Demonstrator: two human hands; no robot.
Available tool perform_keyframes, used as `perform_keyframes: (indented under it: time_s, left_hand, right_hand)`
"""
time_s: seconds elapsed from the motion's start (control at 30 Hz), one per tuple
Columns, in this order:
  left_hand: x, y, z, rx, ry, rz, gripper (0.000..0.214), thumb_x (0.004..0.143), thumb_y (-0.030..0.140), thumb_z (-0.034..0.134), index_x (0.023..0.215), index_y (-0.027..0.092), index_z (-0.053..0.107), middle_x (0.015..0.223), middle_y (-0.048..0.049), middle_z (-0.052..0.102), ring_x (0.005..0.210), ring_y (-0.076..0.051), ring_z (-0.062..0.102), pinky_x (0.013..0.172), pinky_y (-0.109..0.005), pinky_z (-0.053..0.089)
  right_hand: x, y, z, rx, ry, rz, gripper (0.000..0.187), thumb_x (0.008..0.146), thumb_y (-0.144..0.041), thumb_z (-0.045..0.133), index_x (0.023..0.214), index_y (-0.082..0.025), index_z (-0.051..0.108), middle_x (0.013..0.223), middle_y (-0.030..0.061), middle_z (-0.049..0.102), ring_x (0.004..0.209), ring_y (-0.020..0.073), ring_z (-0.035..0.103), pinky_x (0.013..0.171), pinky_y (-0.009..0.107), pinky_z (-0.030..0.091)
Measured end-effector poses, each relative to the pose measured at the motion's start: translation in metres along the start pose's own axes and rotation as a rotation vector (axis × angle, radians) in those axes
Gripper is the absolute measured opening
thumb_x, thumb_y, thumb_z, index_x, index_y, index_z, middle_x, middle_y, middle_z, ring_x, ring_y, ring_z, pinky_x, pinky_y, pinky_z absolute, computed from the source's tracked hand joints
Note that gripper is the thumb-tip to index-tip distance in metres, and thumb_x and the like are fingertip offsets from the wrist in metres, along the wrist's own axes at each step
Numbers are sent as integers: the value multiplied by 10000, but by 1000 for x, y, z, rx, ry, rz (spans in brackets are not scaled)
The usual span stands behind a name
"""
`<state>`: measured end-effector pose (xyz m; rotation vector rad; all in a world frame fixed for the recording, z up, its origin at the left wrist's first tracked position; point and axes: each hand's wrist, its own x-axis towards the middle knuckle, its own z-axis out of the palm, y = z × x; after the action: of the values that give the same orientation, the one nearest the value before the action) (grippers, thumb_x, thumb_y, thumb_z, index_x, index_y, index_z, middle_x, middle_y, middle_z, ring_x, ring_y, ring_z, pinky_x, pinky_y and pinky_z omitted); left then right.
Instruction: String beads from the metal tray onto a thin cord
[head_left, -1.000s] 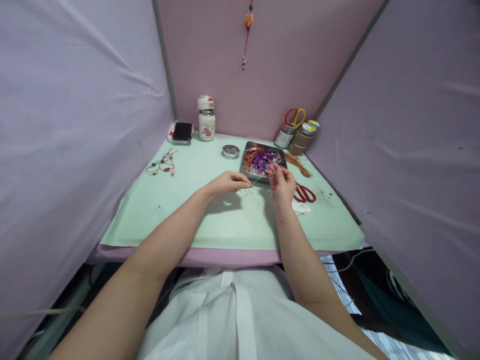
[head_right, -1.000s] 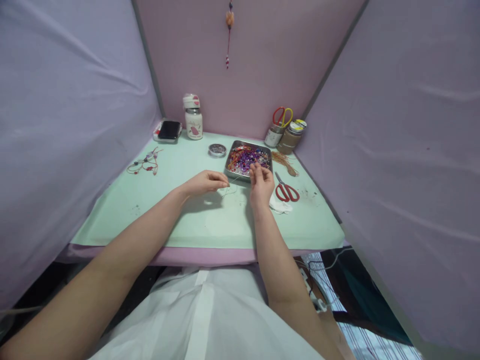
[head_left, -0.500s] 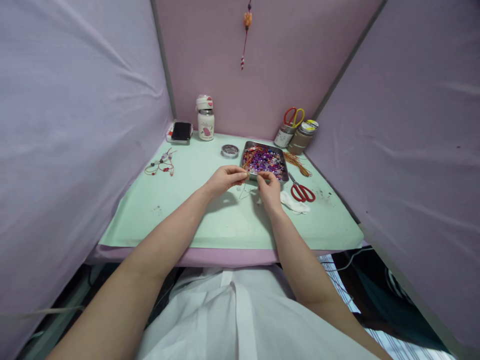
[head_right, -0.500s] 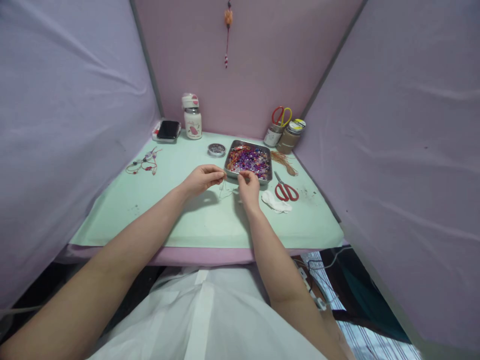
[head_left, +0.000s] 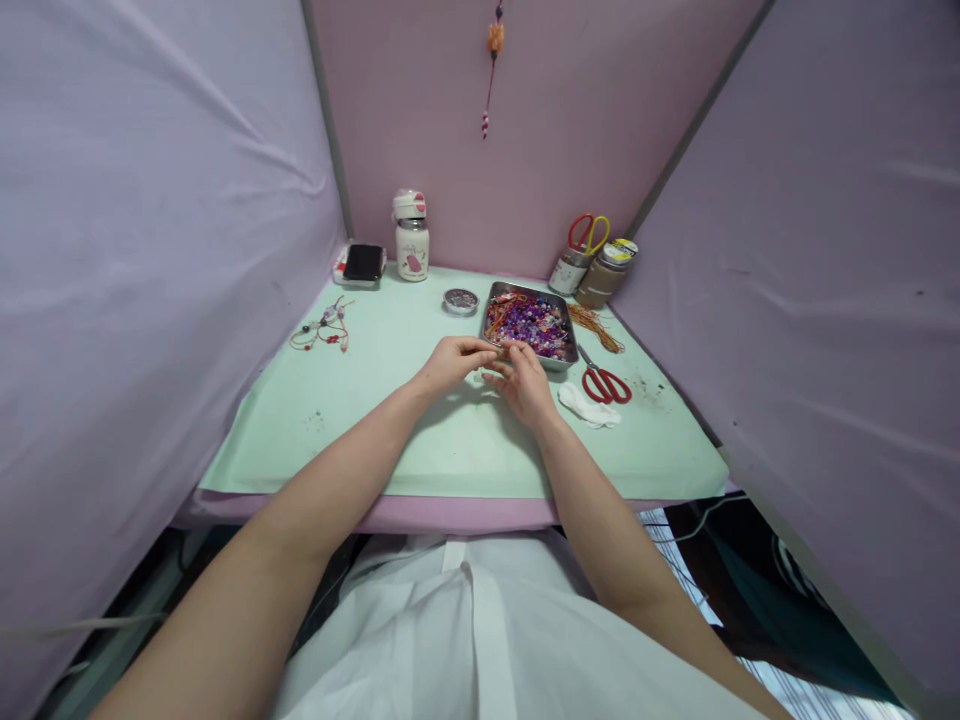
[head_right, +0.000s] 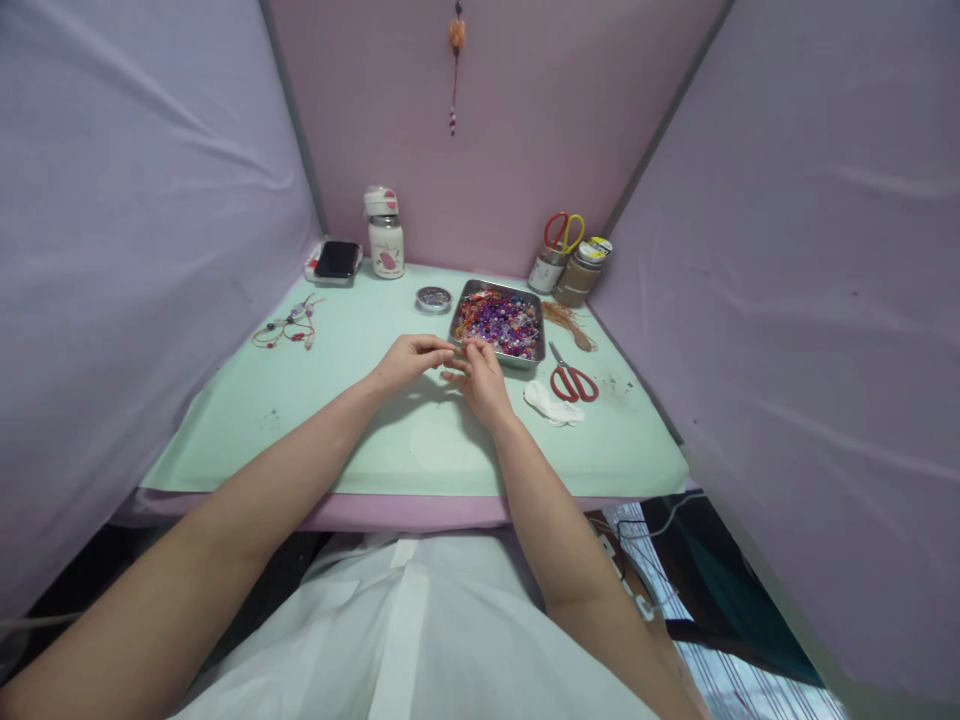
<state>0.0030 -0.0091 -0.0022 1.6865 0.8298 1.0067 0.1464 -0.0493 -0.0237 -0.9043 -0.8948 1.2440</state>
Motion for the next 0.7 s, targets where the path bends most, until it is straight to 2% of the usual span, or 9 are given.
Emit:
perform_keyframes:
  time_s: [0.07,0.13,0.17,0.3,0.4,0.5,0.7]
  left_hand:
    - [0,0,0,7,-2,-4,288,722,350,668,890,134,754,853,-83,711,731,-146,572,706,-297,448]
    - [0,0,1,10,-2,-23,304,713,351,666,893,123,755,808,-78,702,681,-133,546,673,-290,440]
    - [0,1,1,7,-4,-34,309,708,351,667,893,120,756,792,-75,697,666,-129,537,660,-286,437]
    - [-2,4,2,-3,-9,-65,290,702,337,664,881,128,758,759,-63,686,651,-124,521,634,-275,428]
    - [-2,5,3,-3,-11,-70,283,699,327,664,877,128,757,737,-56,673,649,-124,522,634,-274,426]
    - [-2,5,3,-1,-8,-67,282,701,320,660,876,121,756,727,-56,666,644,-124,522,635,-278,425]
    - [1,2,3,4,34,-81,282,710,329,656,880,129,759,702,-49,656,644,-128,518,634,-281,415]
  right_hand:
    - [0,0,-1,-26,-1,55,363,762,-550,621,940,-254,511,767,-26,588,563,97,522,458,209,385]
    - [0,-1,-2,-79,19,42,332,773,-522,613,921,-240,519,677,-44,548,475,72,412,416,194,276]
    - [0,-1,-3,-115,37,3,306,774,-492,619,910,-235,526,658,-51,532,468,67,381,421,195,260]
    - [-2,0,-5,-311,105,-237,215,755,-389,648,861,-222,562,702,-43,537,561,85,422,510,215,344]
    - [-3,-1,-5,-412,113,-344,183,770,-376,639,807,-212,566,726,-32,544,630,104,454,590,239,385]
    - [-4,-2,-5,-467,107,-382,176,785,-370,624,778,-206,559,706,-33,529,636,110,448,625,255,383]
    - [-6,-2,-2,-467,70,-336,184,802,-376,600,764,-216,517,654,-52,456,584,102,385,580,248,341]
